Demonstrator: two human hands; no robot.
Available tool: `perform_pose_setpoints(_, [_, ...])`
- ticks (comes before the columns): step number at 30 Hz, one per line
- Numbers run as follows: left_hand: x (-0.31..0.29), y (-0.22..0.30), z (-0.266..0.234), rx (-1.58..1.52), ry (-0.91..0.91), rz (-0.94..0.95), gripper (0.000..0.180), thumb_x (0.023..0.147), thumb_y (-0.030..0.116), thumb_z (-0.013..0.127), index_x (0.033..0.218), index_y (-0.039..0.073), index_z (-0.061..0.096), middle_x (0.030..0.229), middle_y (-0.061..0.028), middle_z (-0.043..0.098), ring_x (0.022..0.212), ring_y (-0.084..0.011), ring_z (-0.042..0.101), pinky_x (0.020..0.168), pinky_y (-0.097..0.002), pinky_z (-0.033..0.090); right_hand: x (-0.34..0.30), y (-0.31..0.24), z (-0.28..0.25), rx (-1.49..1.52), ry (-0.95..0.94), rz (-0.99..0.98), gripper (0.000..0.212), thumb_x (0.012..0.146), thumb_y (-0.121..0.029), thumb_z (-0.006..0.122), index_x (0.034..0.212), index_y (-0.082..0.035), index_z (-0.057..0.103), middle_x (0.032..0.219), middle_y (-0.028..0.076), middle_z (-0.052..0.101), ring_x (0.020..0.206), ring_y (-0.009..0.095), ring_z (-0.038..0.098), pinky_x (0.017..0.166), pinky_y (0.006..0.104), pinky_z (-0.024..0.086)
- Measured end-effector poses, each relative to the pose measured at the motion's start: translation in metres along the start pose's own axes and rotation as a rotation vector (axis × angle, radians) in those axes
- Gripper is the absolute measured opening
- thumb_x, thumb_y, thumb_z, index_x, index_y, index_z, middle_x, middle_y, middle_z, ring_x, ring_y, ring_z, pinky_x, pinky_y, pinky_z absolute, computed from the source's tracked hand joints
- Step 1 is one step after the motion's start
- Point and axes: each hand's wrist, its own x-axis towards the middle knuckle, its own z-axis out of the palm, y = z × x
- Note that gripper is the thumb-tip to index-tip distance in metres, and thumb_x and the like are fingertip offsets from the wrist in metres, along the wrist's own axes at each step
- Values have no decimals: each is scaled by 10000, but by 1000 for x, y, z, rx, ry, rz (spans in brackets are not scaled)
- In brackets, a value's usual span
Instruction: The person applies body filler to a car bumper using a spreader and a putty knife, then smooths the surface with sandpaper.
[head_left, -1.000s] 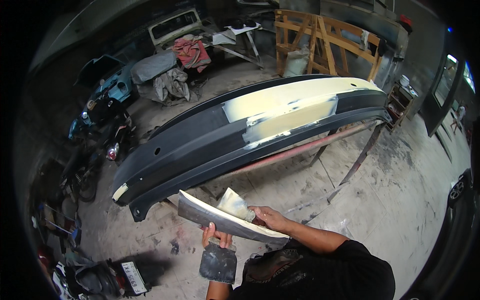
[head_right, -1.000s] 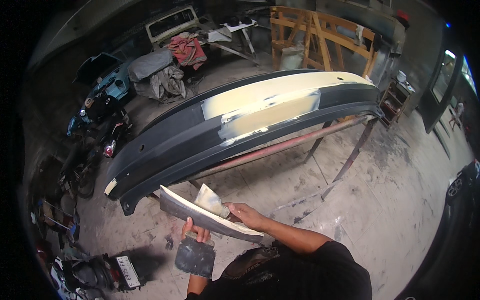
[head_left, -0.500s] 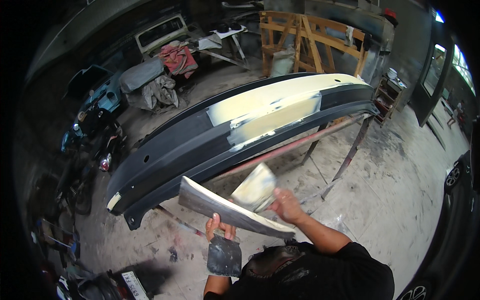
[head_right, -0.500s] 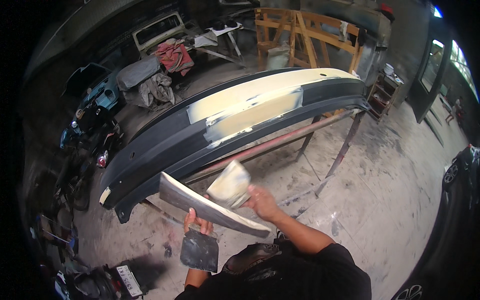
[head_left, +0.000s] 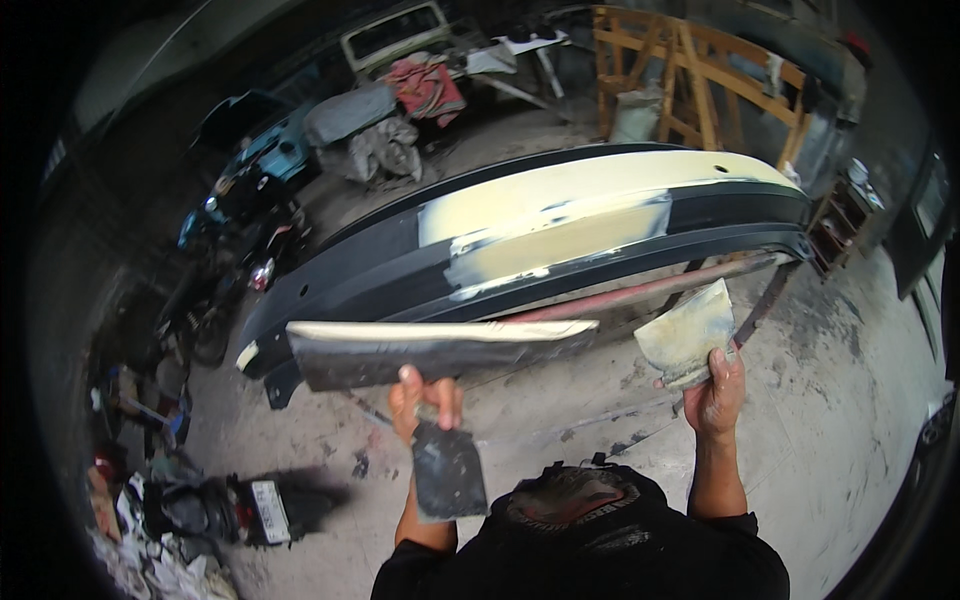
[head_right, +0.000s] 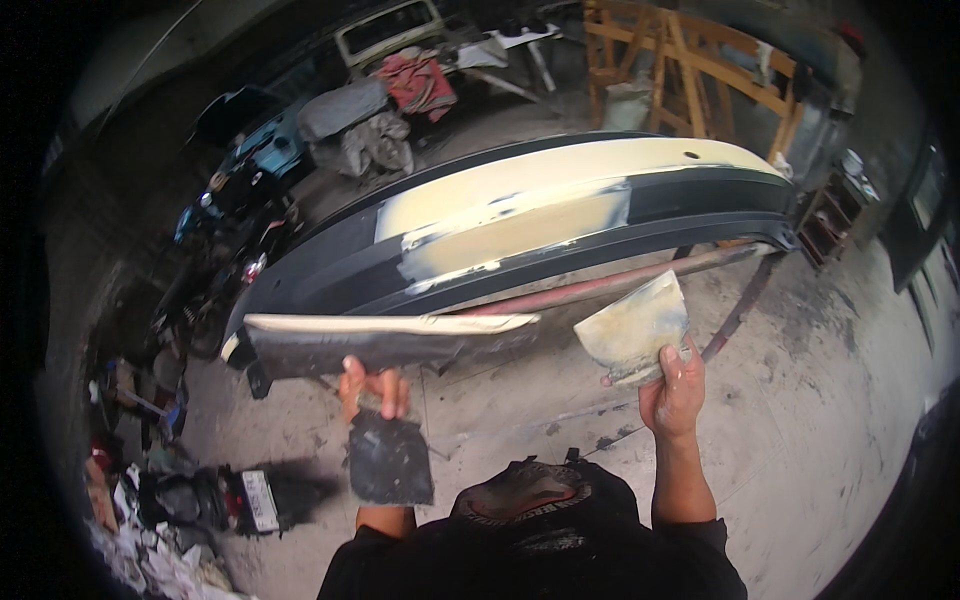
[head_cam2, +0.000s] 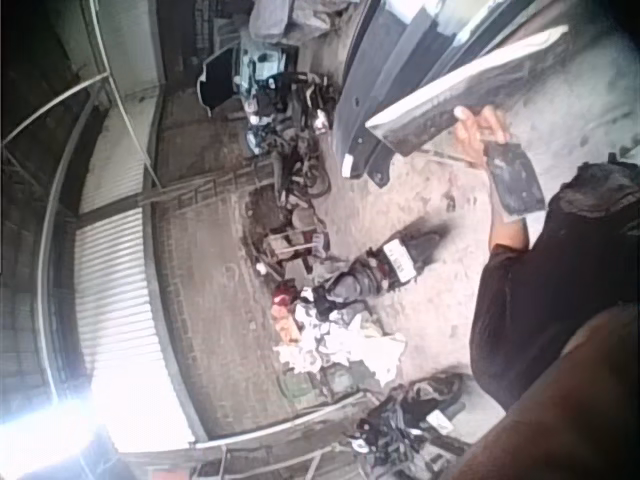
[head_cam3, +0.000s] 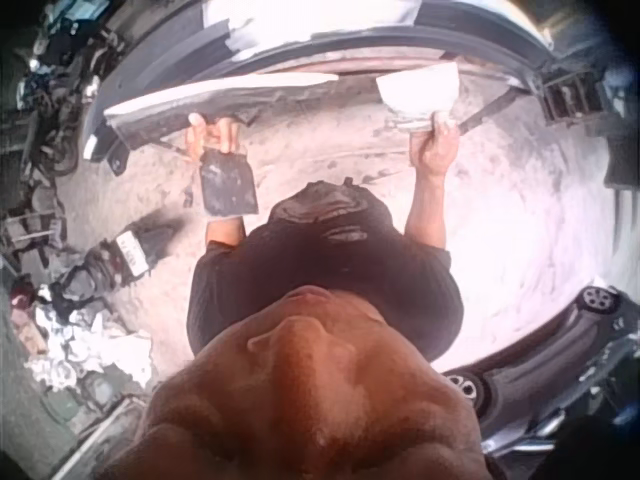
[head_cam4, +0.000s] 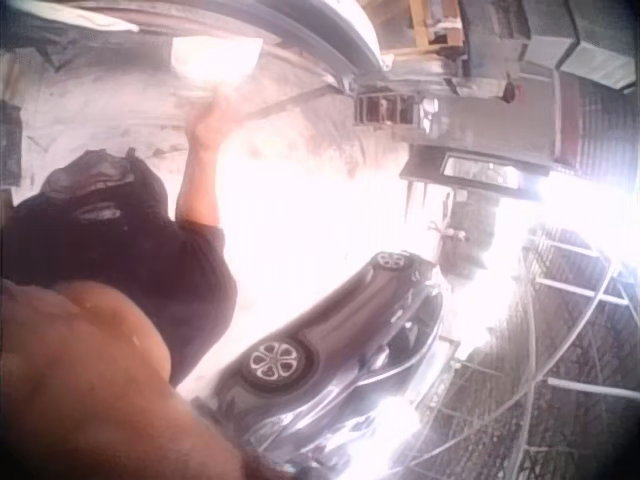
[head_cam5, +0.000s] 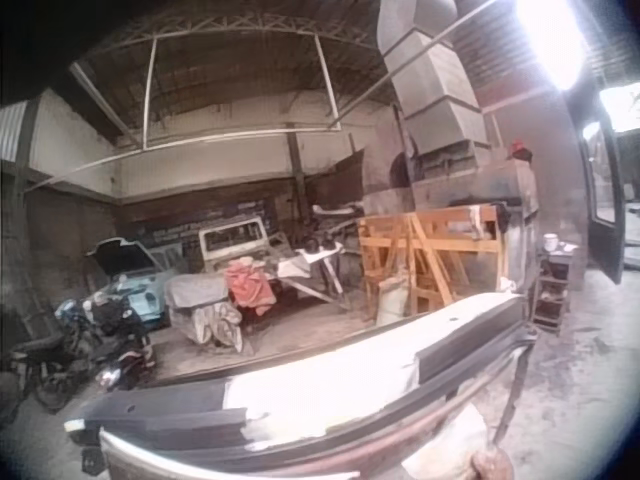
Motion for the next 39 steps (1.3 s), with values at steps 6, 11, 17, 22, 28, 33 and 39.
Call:
perform_pose_setpoints(6, [12, -38, 57, -64, 158, 75, 390, 1031, 258, 390, 908, -79, 541, 725, -190, 625, 360, -134, 410, 344, -265, 340, 2, 33, -6, 83, -48, 194, 439, 951, -143, 500, 1320, 58, 374, 1176, 184, 570, 995, 290, 639, 683, 477, 607])
perform_pose_setpoints(11, [9, -56, 76, 45, 137, 116, 377, 1026, 261, 409, 886, -61, 548, 683, -158, 607, 351, -127, 400, 345, -257, 334, 19, 37, -22, 197, -65, 257, 384, 958, -104, 473, 1297, 54, 387, 1170, 173, 564, 1011, 274, 629, 688, 493, 604])
perform_pose_setpoints(17, [9, -78, 95, 541, 155, 121, 359, 1002, 290, 463, 928, -52, 543, 501, -84, 507, 348, -116, 403, 350, -244, 340, 31, 40, -16, 189, -83, 302, 338, 953, -91, 466, 1252, 60, 422, 1135, 175, 578, 953, 269, 652, 643, 482, 614])
perform_pose_setpoints(22, [4, -99, 89, 874, 15, 22, 401, 948, 183, 588, 591, 14, 522, 491, -16, 454, 465, -97, 425, 454, -297, 328, 36, 47, 1, 214, -66, 311, 372, 947, -141, 492, 1254, 57, 417, 1111, 185, 595, 889, 273, 673, 594, 449, 619])
perform_pose_setpoints(28, [7, -84, 82, 1261, -270, 93, 386, 907, 155, 632, 595, -19, 485, 490, -139, 425, 414, -225, 399, 432, -374, 296, 44, 57, 8, 190, -39, 260, 404, 939, -163, 507, 1262, 59, 405, 1121, 189, 588, 884, 282, 673, 576, 442, 621])
perform_pose_setpoints(33, [7, -71, 71, 1454, -371, 112, 373, 883, 144, 645, 585, -28, 500, 537, -205, 499, 448, -364, 466, 438, -424, 333, 45, 52, 12, 235, -65, 246, 356, 947, -107, 501, 1256, 53, 426, 1133, 152, 575, 1000, 248, 624, 763, 458, 597])
perform_pose_setpoints(39, [-12, -63, 47, 1503, -269, 63, 312, 884, 142, 643, 646, -37, 553, 573, -206, 531, 489, -360, 510, 467, -402, 377, 40, 50, -3, 256, -81, 314, 509, 939, -211, 534, 1349, 28, 350, 1208, 183, 549, 1074, 314, 599, 678, 529, 605])
